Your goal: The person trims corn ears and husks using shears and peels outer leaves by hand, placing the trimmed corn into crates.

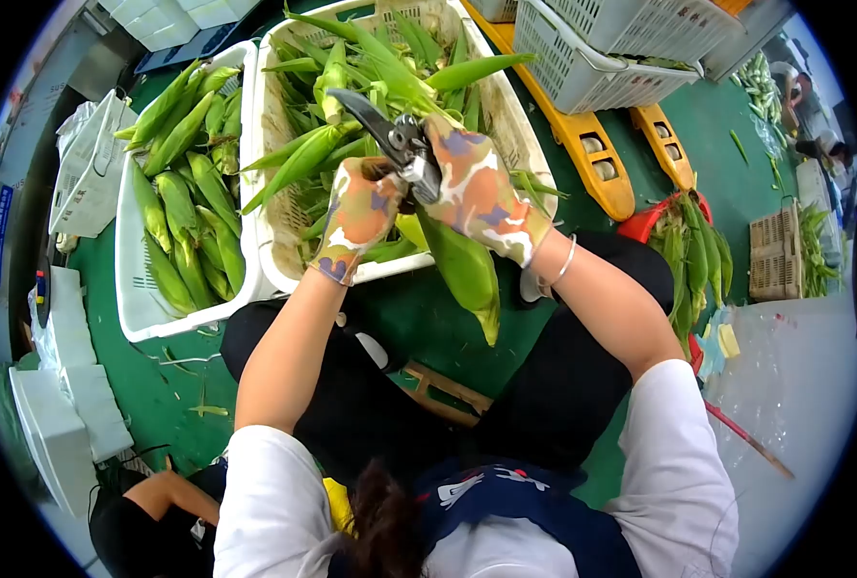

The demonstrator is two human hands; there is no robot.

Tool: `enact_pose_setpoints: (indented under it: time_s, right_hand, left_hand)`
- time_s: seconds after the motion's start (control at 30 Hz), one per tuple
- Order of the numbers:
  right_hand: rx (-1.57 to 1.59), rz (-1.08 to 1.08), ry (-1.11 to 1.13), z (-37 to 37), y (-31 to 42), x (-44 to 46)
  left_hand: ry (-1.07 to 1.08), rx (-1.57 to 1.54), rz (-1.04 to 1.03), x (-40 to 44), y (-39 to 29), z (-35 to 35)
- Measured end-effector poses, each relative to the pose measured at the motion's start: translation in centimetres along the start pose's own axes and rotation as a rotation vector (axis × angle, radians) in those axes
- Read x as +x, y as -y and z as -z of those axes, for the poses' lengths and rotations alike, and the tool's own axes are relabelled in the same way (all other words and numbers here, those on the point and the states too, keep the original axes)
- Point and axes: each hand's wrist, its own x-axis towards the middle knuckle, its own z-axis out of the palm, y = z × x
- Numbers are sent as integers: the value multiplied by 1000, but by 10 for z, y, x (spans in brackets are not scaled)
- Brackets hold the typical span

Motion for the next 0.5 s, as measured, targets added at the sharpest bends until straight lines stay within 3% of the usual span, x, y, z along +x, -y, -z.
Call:
enact_pose_setpoints:
  time_s: [0.03, 0.07, 0.1, 0.13, 0.17, 0.2, 0.23, 0.27, 0.3, 0.37, 0.4, 0.47, 0.5]
  right_hand:
    - [-2, -4, 3, -8, -9, 3]
    - [10, 66, -160, -10, -8, 12]
    - [42, -21, -232, -12, -7, 14]
    - [80, -105, -306, -14, -7, 15]
    - [151, -87, -374, -18, -7, 17]
    - [274, -281, -339, -17, -7, 9]
    - [395, -470, -298, -13, -8, 3]
    - [661, -517, -340, -20, -19, -5]
    - [842, -507, -318, -13, -20, -13]
    - [1101, -542, -334, -7, -12, -28]
    - [1054, -478, -260, -1, -14, -30]
    - [1220, -473, -241, 5, -14, -46]
    - [963, -650, -192, 14, 1, -43]
  left_hand:
    - [-40, -196, 91, 0, -4, -5]
    - [-99, -396, 173, 1, -6, -8]
    - [-104, -348, 146, 1, 2, -5]
    - [-68, -76, 30, 2, 10, -1]
    - [-66, 764, -268, 4, 16, 4]
    - [-111, 1144, -454, 7, 21, 9]
    - [-176, 1003, -559, 7, 26, 14]
    - [-51, 1432, -530, -1, -4, 10]
    - [-317, 1236, -209, -2, -5, 10]
    - [-379, 778, 11, -3, -30, 11]
    - [-350, 798, -37, -12, -24, 20]
    - [-343, 194, 28, -17, -10, 37]
    - [-315, -98, 85, -18, -11, 37]
